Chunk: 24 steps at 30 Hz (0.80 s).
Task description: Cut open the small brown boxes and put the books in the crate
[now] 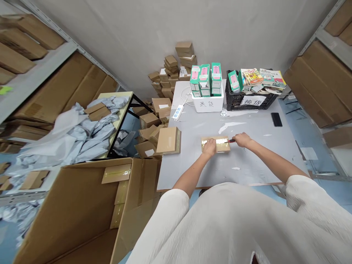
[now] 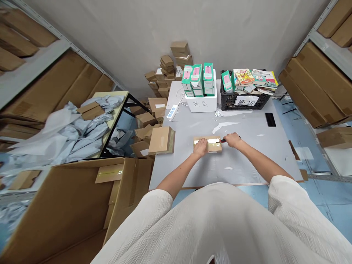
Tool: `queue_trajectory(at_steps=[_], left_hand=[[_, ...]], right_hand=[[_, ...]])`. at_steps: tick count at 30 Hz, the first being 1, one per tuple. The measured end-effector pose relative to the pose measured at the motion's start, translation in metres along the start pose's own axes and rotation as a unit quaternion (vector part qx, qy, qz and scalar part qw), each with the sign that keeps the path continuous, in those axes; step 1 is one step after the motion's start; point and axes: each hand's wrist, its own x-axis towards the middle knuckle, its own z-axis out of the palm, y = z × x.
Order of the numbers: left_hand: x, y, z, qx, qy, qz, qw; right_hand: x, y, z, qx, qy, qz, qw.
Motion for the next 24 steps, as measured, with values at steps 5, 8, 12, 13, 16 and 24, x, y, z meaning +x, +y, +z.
queue_trajectory(at_steps=[5, 8, 12, 13, 16, 24], left_hand=[[0.001, 0.000, -0.002, 0.012, -0.005, -0.003, 1.000], [0.002, -0.001, -0.003, 0.019, -0.008, -0.002, 1.000], [0.002, 0.002, -0.004, 0.024, -0.006, 0.005, 1.000], [0.002, 0.003, -0.004, 0.028, -0.004, 0.008, 1.000], [0.006, 0.013, -0.004, 0.043, 0.001, 0.025, 0.999], [0.027, 0.044, 0.005, 0.030, 0.003, 0.060, 0.998]], right_hand=[[-0.008, 0.020, 0.005, -0.004, 0.008, 0.017, 1.000], [-0.020, 0.042, 0.017, -0.012, -0.018, 0.041, 0.999], [-0.042, 0.069, 0.036, 0.038, 0.002, 0.077, 0.996], [-0.045, 0.072, 0.039, 0.046, 0.016, 0.081, 0.996], [-0.049, 0.073, 0.042, 0.065, 0.030, 0.080, 0.994], [-0.040, 0.063, 0.045, 0.140, 0.038, 0.068, 0.987]])
